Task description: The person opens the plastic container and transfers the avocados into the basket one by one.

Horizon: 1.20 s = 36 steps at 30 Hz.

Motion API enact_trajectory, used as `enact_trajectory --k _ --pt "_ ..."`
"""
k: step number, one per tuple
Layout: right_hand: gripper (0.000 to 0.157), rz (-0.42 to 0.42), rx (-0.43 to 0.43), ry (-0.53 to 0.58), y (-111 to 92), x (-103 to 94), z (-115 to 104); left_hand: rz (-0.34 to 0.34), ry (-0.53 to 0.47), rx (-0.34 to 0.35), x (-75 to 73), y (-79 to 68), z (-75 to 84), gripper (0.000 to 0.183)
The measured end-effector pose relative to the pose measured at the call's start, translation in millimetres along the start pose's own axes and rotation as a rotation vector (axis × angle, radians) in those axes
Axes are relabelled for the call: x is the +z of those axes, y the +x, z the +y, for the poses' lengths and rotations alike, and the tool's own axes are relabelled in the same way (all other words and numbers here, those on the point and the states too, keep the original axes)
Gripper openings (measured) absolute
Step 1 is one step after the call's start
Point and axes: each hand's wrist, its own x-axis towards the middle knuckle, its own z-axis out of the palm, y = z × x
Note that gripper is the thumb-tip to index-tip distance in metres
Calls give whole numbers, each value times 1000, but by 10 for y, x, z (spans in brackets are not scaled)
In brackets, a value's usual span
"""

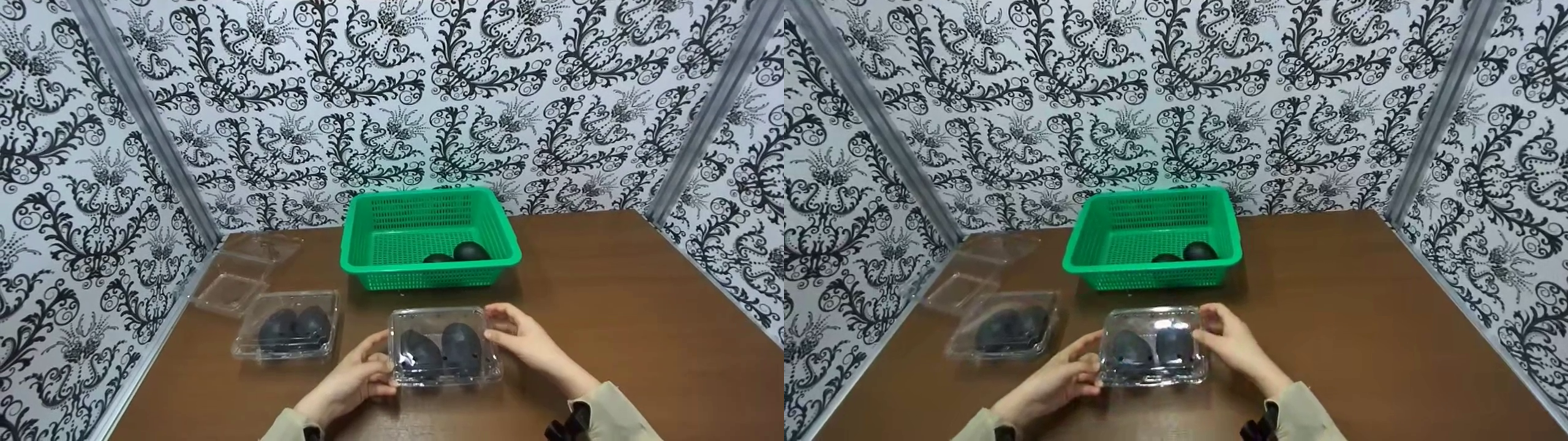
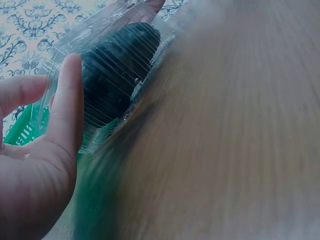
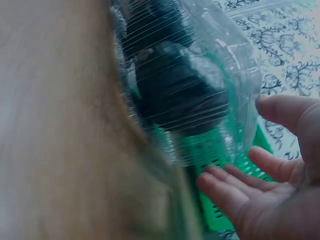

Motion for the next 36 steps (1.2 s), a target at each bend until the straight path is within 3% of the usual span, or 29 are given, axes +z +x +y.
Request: enact_trajectory --k 4,7,13,16,20,27,36 --pt "43 82 -79 -166 8 41 -130 -23 -4 -13 -34 20 -4 77" --pt "37 90 -178 -302 23 113 -237 -41 -1 -17 -82 22 -8 76" --pt "43 -95 -350 -456 75 341 -394 -77 -12 -19 -158 18 -32 75" --pt "50 -186 -341 -511 88 479 -457 -83 -27 -14 -159 22 -48 75" --pt "58 -243 -339 -598 103 637 -468 -77 -45 -1 -137 35 -77 74" --pt "68 -238 -374 -769 127 795 -410 -72 -57 20 -141 19 -93 73" --pt "68 -221 -360 -839 119 807 -399 -77 -56 20 -141 50 -100 76"
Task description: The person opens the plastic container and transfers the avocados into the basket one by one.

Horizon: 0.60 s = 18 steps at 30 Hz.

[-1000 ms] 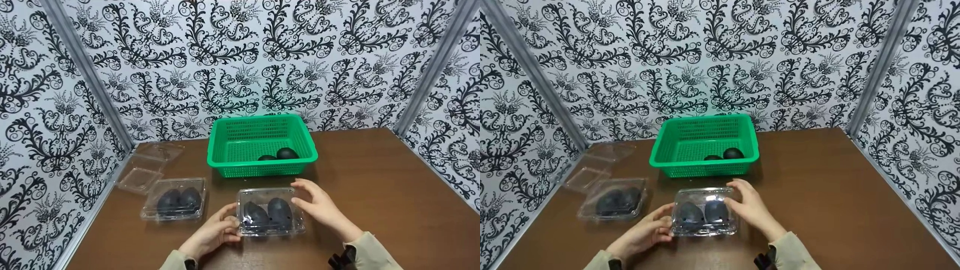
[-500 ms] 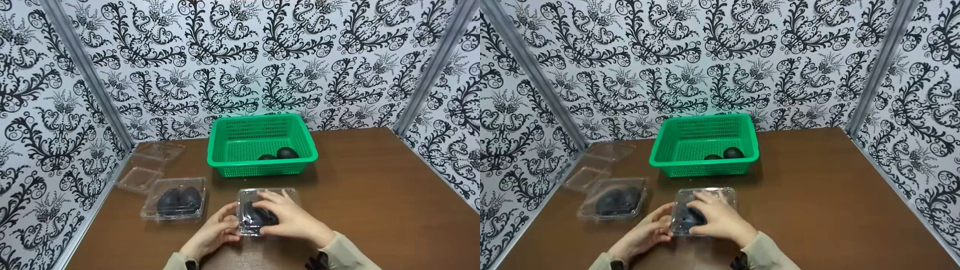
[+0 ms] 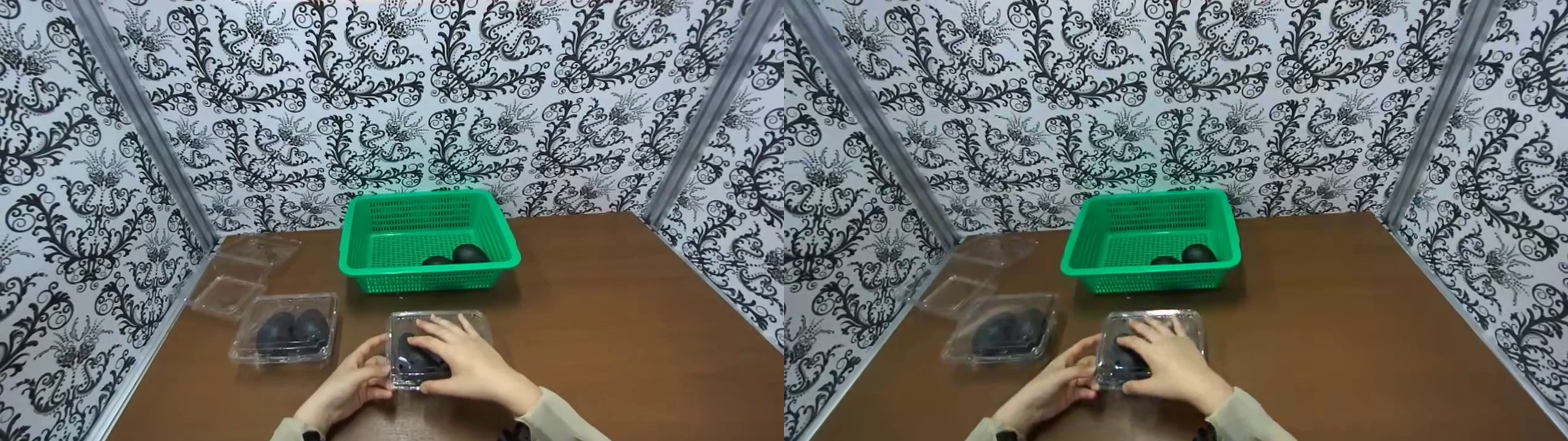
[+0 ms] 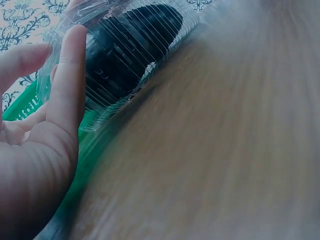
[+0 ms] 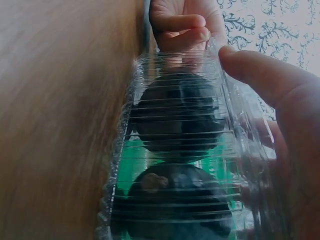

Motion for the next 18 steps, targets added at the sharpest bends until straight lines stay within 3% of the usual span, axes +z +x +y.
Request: enact_trajectory --k 11,18 --pt "60 -8 -15 -9 -24 18 9 -51 -19 5 -21 -1 -17 73" --pt "55 -21 -39 -42 -16 -10 -11 -47 -10 10 -13 -9 11 72"
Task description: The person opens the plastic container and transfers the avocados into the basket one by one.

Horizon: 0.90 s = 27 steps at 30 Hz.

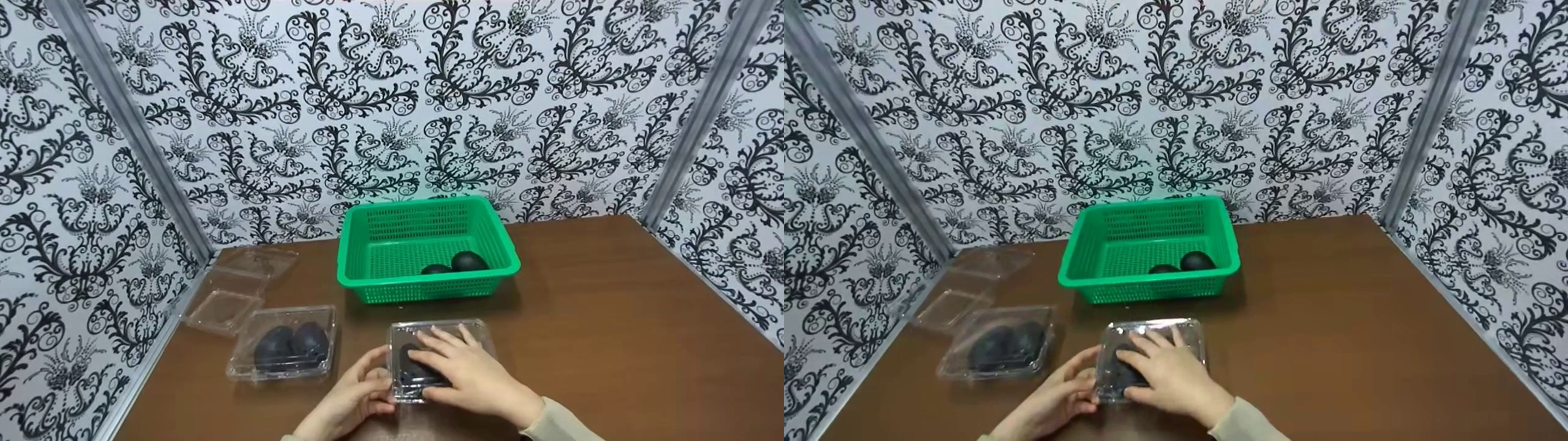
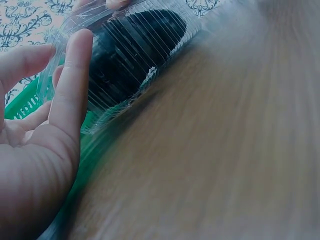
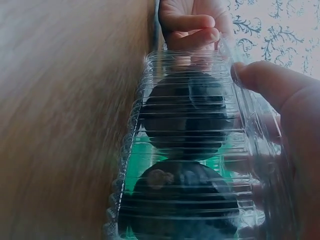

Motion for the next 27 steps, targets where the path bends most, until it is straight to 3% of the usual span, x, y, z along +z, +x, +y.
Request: enact_trajectory --k 12,27 --pt "50 4 -58 -170 -10 35 -15 -40 -18 -7 -12 15 2 69" --pt "44 -10 -64 -202 1 67 -29 -74 -46 -14 -26 -5 -4 62"
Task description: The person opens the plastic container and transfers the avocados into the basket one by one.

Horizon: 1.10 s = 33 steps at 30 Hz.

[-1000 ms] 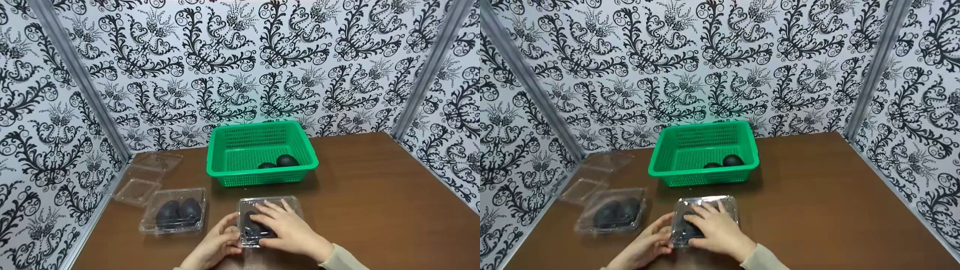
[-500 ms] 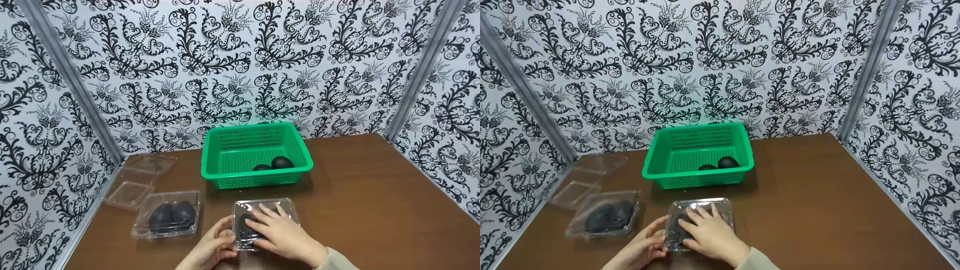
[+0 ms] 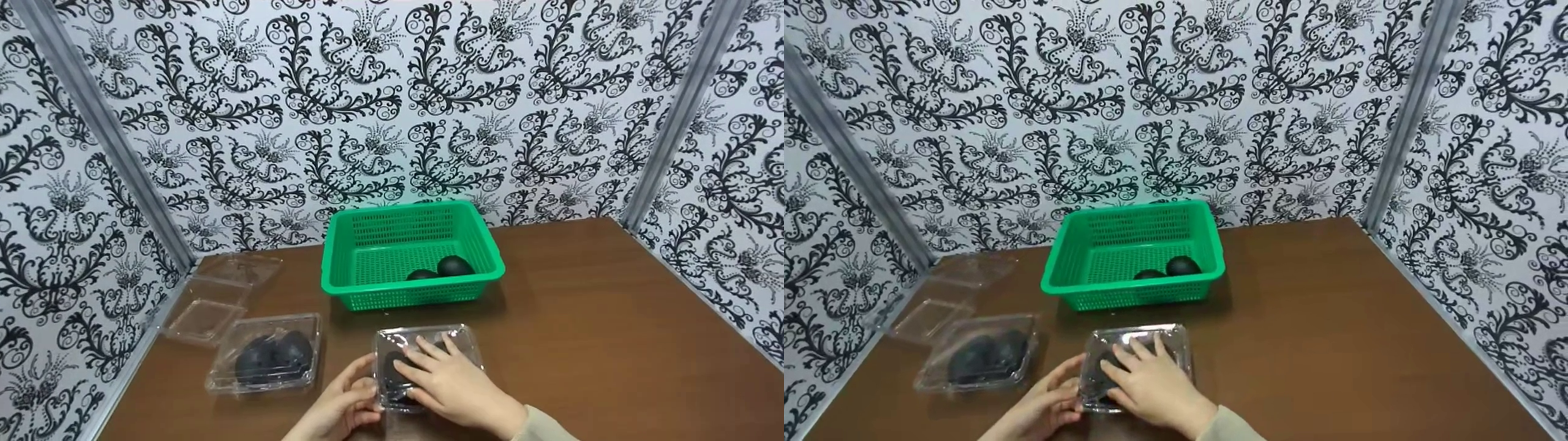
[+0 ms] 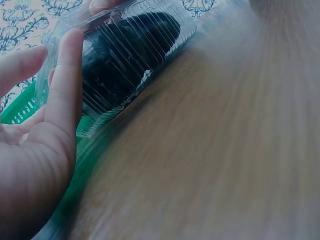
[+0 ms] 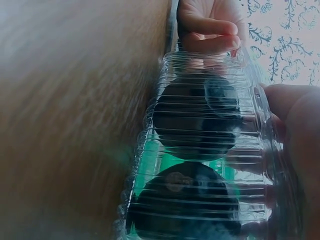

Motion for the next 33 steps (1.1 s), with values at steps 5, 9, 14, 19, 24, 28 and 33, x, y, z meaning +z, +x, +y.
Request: enact_trajectory --k 5,9,14,19,24,28,33 --pt "42 20 -2 -24 14 1 -24 -1 -17 -3 6 -12 19 61" --pt "41 41 -2 -14 32 -11 -30 1 -28 -4 12 -2 28 56" --pt "39 44 -5 52 41 -11 -28 1 -27 -4 9 -17 24 46" --pt "40 24 0 86 33 -36 -11 -7 -35 7 14 -17 25 44" --pt "42 20 14 133 32 -81 -18 -2 -54 8 30 -13 21 40" --pt "40 46 27 182 33 -102 -26 7 -59 15 40 -11 23 34" --pt "40 71 34 202 34 -122 -32 39 -54 30 58 1 28 35"
